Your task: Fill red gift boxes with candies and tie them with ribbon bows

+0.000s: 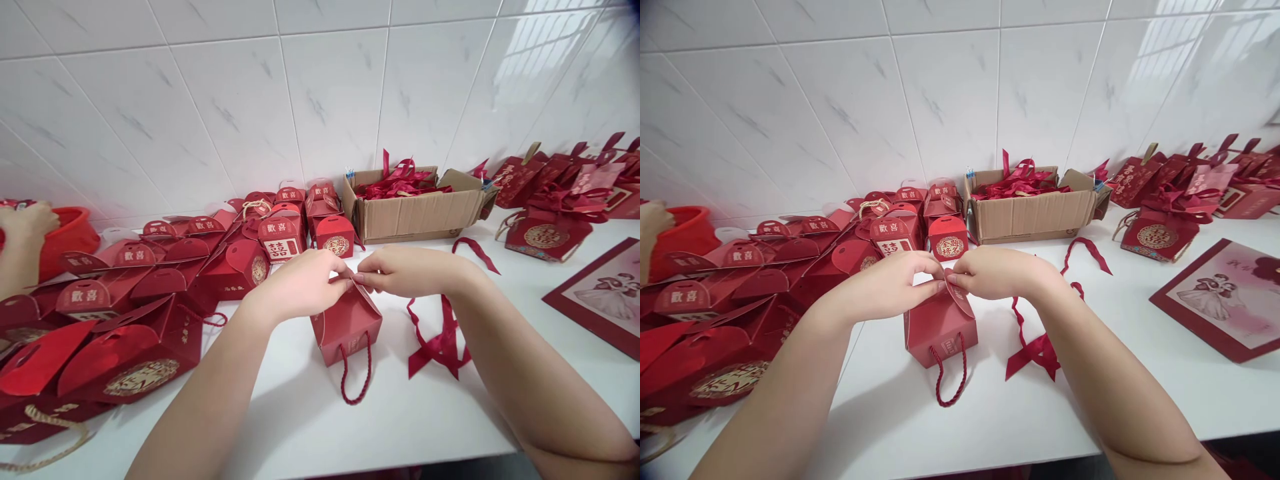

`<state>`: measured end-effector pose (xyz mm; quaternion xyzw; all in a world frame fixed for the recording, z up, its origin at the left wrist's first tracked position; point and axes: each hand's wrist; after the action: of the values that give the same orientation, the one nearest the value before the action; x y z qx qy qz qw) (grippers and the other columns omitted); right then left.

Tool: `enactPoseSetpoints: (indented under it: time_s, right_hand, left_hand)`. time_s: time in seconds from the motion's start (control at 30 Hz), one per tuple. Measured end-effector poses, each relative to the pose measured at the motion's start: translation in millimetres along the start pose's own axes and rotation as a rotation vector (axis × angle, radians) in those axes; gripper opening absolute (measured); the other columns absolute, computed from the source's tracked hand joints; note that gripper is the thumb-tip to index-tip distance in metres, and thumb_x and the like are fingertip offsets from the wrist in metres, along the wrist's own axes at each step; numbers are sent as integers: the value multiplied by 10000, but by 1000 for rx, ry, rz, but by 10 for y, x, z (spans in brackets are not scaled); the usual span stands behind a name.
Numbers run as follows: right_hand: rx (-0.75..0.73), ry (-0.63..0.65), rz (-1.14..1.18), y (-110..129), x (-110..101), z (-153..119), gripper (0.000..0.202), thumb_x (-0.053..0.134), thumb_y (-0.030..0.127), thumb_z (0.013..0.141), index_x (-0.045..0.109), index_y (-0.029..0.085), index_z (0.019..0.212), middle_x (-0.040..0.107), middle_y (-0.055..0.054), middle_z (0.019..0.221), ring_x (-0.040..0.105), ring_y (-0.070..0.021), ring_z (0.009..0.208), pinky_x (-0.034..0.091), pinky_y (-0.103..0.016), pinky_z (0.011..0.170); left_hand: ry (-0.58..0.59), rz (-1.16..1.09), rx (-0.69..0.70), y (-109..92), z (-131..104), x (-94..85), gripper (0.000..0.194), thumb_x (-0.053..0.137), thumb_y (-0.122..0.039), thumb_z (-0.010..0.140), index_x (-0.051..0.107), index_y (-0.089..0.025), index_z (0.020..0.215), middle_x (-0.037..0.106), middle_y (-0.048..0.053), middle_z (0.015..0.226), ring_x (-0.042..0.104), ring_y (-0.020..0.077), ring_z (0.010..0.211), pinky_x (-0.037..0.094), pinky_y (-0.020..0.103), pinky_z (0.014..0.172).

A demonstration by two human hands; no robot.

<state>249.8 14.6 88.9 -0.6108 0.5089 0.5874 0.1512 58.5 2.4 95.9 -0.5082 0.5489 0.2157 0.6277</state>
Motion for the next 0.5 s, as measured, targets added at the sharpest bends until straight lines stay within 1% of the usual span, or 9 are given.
enactPoseSetpoints:
  time_s: [0.07, 0.1, 0.13, 0.2, 0.27, 0.33, 0.4, 0.47, 0.5]
  right_hand:
    - [-20, -98, 47, -19, -8, -5, 368, 352, 483, 921, 585, 206, 854, 624, -44, 861, 551, -172, 715, 388, -279, 587]
    - [-54, -154, 83, -26, -10, -2, 345, 396, 500, 905, 591, 221, 961, 637, -57, 994, 581, -202, 845, 424, -294, 665]
    - [-107, -195, 125, -29, -11, 6, 356, 459, 515, 877, 572, 236, 1068, 618, -64, 1119, 575, -228, 978, 441, -312, 753]
    - [-231, -200, 202, -26, -4, 30, 522, 594, 524, 794, 492, 260, 1233, 557, -69, 1268, 516, -259, 1152, 431, -348, 889]
    - [-322, -138, 256, -17, 9, 52, 709, 675, 512, 728, 404, 274, 1338, 549, -74, 1286, 502, -266, 1190, 425, -370, 937]
    - [-331, -112, 277, -21, 15, 55, 807, 683, 504, 724, 323, 278, 1410, 572, -84, 1258, 524, -263, 1168, 437, -383, 933]
    - [-273, -131, 262, -52, 4, 35, 841, 672, 514, 735, 290, 273, 1444, 590, -94, 1237, 539, -265, 1151, 446, -392, 925]
    - [-221, -128, 243, -99, -19, 6, 844, 676, 543, 723, 325, 270, 1440, 602, -95, 1228, 554, -273, 1134, 449, -403, 928]
    - [-213, -116, 247, -117, -29, -3, 835, 681, 558, 714, 358, 268, 1427, 600, -95, 1237, 555, -278, 1136, 449, -407, 935]
  left_hand:
    - [-39, -17, 8, -3, -1, -10, 257, 464, -382, 826, 685, -251, 840, 707, 19, 957, 656, 226, 845, 451, 278, 611]
    - [-65, -39, 11, -6, -3, -17, 252, 468, -380, 826, 681, -246, 824, 707, 17, 941, 654, 220, 830, 453, 277, 611]
    - [-97, -71, 14, -9, -5, -26, 247, 474, -379, 827, 678, -241, 815, 705, 15, 926, 651, 212, 814, 457, 276, 613]
    - [-171, -153, 18, -17, -18, -54, 239, 485, -381, 833, 673, -234, 821, 700, 10, 894, 644, 193, 785, 465, 271, 616]
    - [-260, -238, 33, -23, -46, -102, 233, 492, -376, 845, 668, -225, 825, 691, 5, 848, 631, 171, 753, 471, 265, 621]
    - [-404, -323, 59, -23, -98, -171, 213, 512, -361, 850, 659, -214, 799, 670, -3, 789, 609, 146, 714, 471, 256, 619]
    - [-613, -429, 104, -17, -176, -253, 167, 553, -321, 840, 653, -209, 766, 640, -16, 732, 580, 121, 679, 467, 242, 613]
    - [-849, -540, 180, -11, -272, -328, 122, 590, -254, 819, 664, -208, 733, 609, -26, 673, 556, 103, 649, 468, 233, 611]
    - [-941, -586, 222, -12, -321, -357, 119, 601, -218, 806, 674, -206, 712, 593, -28, 636, 550, 101, 630, 472, 235, 606]
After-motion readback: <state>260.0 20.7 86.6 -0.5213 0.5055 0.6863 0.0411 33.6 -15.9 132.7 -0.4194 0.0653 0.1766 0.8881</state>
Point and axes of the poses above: each hand's wrist, its own z-axis towards the middle knuckle, its own x-axis out of the palm, y = z × x
